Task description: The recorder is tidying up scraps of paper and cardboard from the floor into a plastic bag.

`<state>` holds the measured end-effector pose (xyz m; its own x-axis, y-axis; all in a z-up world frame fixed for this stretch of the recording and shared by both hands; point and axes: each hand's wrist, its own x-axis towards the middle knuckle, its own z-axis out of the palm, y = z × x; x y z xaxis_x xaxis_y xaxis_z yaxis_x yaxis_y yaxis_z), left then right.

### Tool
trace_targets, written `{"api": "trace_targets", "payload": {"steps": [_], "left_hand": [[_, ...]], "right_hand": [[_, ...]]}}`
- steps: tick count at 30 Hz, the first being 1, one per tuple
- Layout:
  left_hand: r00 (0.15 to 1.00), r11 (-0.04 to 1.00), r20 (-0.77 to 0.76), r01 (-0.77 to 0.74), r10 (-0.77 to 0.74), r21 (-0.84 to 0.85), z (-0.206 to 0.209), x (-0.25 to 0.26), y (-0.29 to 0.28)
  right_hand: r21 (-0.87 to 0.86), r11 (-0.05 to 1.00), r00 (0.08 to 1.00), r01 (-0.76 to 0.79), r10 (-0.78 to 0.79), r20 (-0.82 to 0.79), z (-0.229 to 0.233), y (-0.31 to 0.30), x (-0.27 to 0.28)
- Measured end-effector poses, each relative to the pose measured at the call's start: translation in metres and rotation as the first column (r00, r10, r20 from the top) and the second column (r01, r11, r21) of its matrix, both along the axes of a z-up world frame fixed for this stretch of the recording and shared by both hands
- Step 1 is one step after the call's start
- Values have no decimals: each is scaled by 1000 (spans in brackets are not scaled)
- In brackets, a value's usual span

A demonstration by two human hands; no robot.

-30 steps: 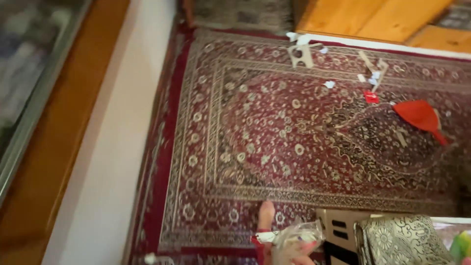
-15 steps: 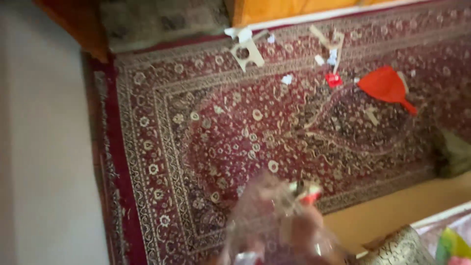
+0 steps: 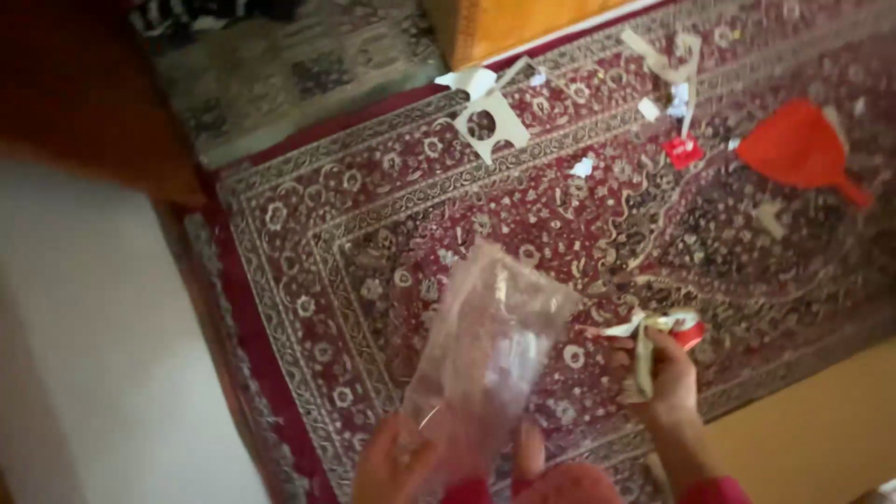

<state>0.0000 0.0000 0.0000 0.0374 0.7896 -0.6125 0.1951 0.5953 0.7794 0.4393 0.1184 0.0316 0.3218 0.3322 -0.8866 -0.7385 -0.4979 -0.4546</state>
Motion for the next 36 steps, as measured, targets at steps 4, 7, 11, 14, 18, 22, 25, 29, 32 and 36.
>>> {"api": "trace_targets", "payload": {"steps": [4, 7, 11, 14, 18, 22, 25, 29, 32, 36], "left_hand": [[996, 992, -29, 84, -87, -95, 89, 49, 177], [910, 931, -298, 338, -287, 138, 105, 80, 247], [688, 543, -630, 704, -361, 457, 93, 127, 321], [666, 354, -616, 745, -420, 565, 90, 159, 340], [642, 247, -643, 761, -418, 600, 101, 186, 375], [864, 654, -367, 501, -344, 567, 118, 211, 420], [897, 742, -279, 441, -343, 506, 141, 234, 463], [945, 916, -1, 316, -326, 249, 167, 268, 492], [956, 960, 233, 221, -178, -171, 176, 295, 517], [954, 881, 297, 177, -44, -439, 143, 277, 524]], "right_hand": [[205, 979, 987, -5, 37, -153, 27, 47, -30], [131, 980, 970, -152, 173, -169, 78, 115, -72], [210, 953, 860, -218, 289, -421, 49, 161, -75], [225, 944, 893, -240, 305, -331, 74, 191, -73], [293, 900, 914, -324, 378, -150, 62, 213, -41], [347, 824, 894, -449, 419, 162, 38, 186, -26], [372, 705, 753, -603, 350, 557, 50, 191, -22], [-12, 675, 276, -738, 318, 907, 69, 196, -18], [-212, 714, 63, -667, 338, 939, 83, 204, -16], [-317, 723, -32, -613, 378, 925, 83, 200, -26]]}}
